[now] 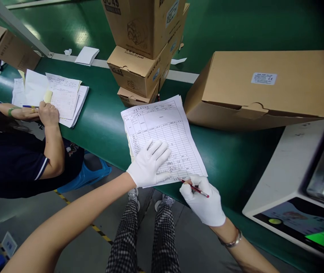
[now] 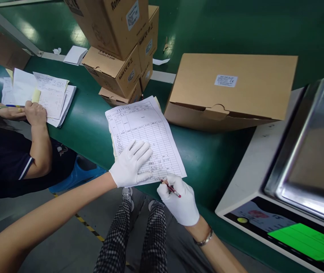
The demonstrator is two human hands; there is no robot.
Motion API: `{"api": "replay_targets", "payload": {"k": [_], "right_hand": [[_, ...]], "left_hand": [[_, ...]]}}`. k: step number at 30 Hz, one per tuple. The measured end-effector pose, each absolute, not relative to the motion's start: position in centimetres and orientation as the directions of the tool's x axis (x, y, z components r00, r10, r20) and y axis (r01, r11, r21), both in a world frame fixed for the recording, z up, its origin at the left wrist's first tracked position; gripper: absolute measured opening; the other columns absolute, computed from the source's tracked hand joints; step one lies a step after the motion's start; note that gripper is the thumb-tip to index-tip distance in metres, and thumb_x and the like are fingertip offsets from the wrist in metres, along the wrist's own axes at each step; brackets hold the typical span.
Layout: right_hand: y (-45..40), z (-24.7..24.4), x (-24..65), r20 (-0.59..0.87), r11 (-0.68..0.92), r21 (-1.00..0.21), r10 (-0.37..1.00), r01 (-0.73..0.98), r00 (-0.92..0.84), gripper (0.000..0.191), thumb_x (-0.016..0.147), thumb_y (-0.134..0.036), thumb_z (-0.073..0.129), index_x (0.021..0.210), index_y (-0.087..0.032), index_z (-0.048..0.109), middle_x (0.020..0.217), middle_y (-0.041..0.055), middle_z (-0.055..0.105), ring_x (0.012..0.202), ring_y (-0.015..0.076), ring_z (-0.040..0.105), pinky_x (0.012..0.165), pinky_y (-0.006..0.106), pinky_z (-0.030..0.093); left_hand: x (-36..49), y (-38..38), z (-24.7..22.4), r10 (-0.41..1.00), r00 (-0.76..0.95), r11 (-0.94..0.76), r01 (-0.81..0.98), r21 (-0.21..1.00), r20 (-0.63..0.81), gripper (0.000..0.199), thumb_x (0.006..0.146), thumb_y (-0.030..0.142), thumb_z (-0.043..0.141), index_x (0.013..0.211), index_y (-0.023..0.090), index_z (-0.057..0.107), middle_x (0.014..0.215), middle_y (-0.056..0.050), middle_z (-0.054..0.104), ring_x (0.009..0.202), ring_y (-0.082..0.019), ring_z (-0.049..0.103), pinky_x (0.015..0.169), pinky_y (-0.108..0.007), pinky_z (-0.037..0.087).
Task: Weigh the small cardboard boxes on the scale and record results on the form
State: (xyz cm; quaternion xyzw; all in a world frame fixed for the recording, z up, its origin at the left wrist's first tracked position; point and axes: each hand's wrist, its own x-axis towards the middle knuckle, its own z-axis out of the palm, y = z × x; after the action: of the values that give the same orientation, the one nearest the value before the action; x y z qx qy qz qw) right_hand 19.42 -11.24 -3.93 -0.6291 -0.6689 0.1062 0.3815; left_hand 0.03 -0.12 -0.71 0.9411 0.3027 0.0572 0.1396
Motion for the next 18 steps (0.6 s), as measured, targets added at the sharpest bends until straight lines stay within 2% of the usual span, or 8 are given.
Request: {"api": "replay_targets", "payload": {"k": [3,6,8,10,13,15,17,18], "right_hand": [[-11.9,-4.4,19.6,0.392,0.184,-0.713,0.905,0.676,0.167,0.014,0.080,-0.014,0.059,0.086,-0.024,0.049,0.072,-0.0013,0.067,0.056,0.0145,0.064,0.053,0.025,0.051],[-12.1,-4.5,20.1,0.418,0.230,-0.788,0.881,0.571,0.222,0.020,0.084,-0.013,0.055,0.100,-0.023,0.051,0.085,0.0028,0.068,0.066,0.0168,0.067,0.060,0.030,0.056],[-11.7,-4.4,20.5,0.438,0.248,-0.744,0.882,0.621,0.173,0.029,0.085,-0.010,0.050,0.110,-0.024,0.053,0.094,0.0046,0.069,0.075,0.0181,0.068,0.073,0.037,0.058],[-11.1,-4.1,20.7,0.454,0.253,-0.663,0.884,0.704,0.110,0.034,0.084,-0.007,0.049,0.112,-0.026,0.055,0.104,0.0061,0.070,0.087,0.0204,0.069,0.087,0.045,0.056],[-10.1,-3.6,20.4,0.449,0.220,-0.553,0.891,0.803,0.066,0.027,0.084,-0.009,0.052,0.106,-0.023,0.056,0.120,0.0108,0.068,0.104,0.0252,0.066,0.090,0.048,0.054],[-9.6,-3.3,20.1,0.442,0.212,-0.486,0.897,0.848,0.029,0.022,0.084,-0.010,0.052,0.103,-0.020,0.058,0.123,0.0135,0.067,0.110,0.0276,0.064,0.089,0.048,0.055],[-9.3,-3.1,19.7,0.463,0.226,-0.432,0.886,0.873,-0.001,0.022,0.085,-0.009,0.051,0.103,-0.017,0.059,0.122,0.0146,0.067,0.113,0.0286,0.062,0.091,0.048,0.054],[-9.2,-3.0,19.5,0.478,0.228,-0.417,0.878,0.880,-0.001,0.022,0.085,-0.009,0.051,0.103,-0.017,0.060,0.121,0.0148,0.067,0.113,0.0286,0.062,0.093,0.049,0.054]], "left_hand": [[0.0,-0.1,-0.6,0.582,0.813,-0.782,0.554,0.285,0.017,0.075,0.092,0.062,0.041,0.144,0.008,0.039,0.152,-0.019,0.042,0.143,-0.038,0.033,0.123,-0.057,0.017],[-0.1,0.0,-0.6,0.586,0.810,-0.777,0.560,0.289,0.004,0.075,0.091,0.063,0.041,0.144,0.009,0.038,0.153,-0.019,0.041,0.144,-0.037,0.032,0.123,-0.057,0.017],[-0.2,-0.1,-0.6,0.591,0.806,-0.772,0.563,0.294,0.008,0.075,0.091,0.062,0.044,0.144,0.009,0.038,0.152,-0.019,0.041,0.145,-0.037,0.030,0.122,-0.058,0.018],[-0.5,-0.3,-0.7,0.595,0.803,-0.773,0.556,0.306,0.043,0.073,0.091,0.059,0.046,0.143,0.008,0.039,0.152,-0.020,0.041,0.145,-0.036,0.029,0.121,-0.058,0.021],[-1.3,-1.0,-0.7,0.636,0.758,-0.739,0.542,0.400,0.147,0.065,0.092,0.054,0.047,0.140,0.012,0.042,0.149,-0.019,0.046,0.142,-0.031,0.037,0.119,-0.053,0.031],[-2.1,-1.2,-0.6,0.810,0.551,-0.567,0.644,0.514,0.203,0.064,0.087,0.061,0.051,0.136,0.019,0.047,0.143,-0.014,0.053,0.137,-0.030,0.045,0.116,-0.049,0.036],[-3.1,-1.1,-0.4,0.962,0.175,-0.268,0.751,0.603,0.210,0.069,0.086,0.064,0.050,0.138,0.020,0.043,0.143,-0.016,0.052,0.137,-0.033,0.044,0.116,-0.053,0.034],[-3.6,-0.9,-0.2,0.979,-0.013,-0.119,0.767,0.630,0.202,0.070,0.088,0.062,0.047,0.142,0.019,0.037,0.144,-0.020,0.049,0.138,-0.035,0.043,0.115,-0.057,0.032]]}}
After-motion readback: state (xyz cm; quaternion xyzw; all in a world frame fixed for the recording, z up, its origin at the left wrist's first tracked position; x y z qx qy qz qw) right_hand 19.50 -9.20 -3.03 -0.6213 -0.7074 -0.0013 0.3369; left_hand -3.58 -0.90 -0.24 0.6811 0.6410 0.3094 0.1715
